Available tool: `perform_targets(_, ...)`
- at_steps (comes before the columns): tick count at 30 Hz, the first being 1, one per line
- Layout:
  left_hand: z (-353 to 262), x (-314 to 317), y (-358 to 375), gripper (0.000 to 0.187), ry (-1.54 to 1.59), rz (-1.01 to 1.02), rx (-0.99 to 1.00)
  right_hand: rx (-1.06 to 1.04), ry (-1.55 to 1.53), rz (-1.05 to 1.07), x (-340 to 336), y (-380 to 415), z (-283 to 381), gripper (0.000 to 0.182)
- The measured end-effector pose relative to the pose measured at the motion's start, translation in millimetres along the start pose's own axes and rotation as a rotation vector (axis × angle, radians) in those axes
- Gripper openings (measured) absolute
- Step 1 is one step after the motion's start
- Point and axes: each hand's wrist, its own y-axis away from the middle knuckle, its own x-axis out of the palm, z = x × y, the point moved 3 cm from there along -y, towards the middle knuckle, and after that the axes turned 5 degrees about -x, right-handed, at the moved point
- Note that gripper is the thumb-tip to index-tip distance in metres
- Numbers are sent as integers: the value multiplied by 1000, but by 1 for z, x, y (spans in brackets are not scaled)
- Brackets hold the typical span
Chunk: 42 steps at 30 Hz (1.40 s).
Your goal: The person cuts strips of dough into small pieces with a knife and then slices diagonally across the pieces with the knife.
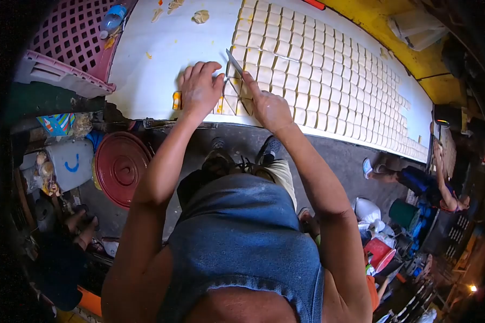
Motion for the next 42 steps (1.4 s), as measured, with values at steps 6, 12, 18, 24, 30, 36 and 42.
perform_targets(6, -9, 33, -25, 24, -52, 95, -31, 63, 72, 150, -17, -13, 9, 76)
perform_targets(12, -5, 45, -25, 24, -127, 39, -41, -4, -22, 87, -16, -34, 5, 72)
perform_targets(18, -15, 41, -14, 25, -117, -21, -6, 43, 1, 243, -26, 17, 4, 76)
perform_targets(24, -41, 38, 29, 32, -130, -17, 175, 74, -45, 183, -16, 17, 7, 75)
perform_targets(30, -37, 45, 30, 26, -76, -40, 143, 79, -56, 312, -37, 84, 3, 86)
perform_targets(36, -61, 42, 75, 27, 1, -47, 247, 89, -54, 169, -1, 74, -2, 85)
perform_targets(42, -65, 47, 79, 31, -41, -20, 206, 137, -30, 413, -37, 143, -4, 88)
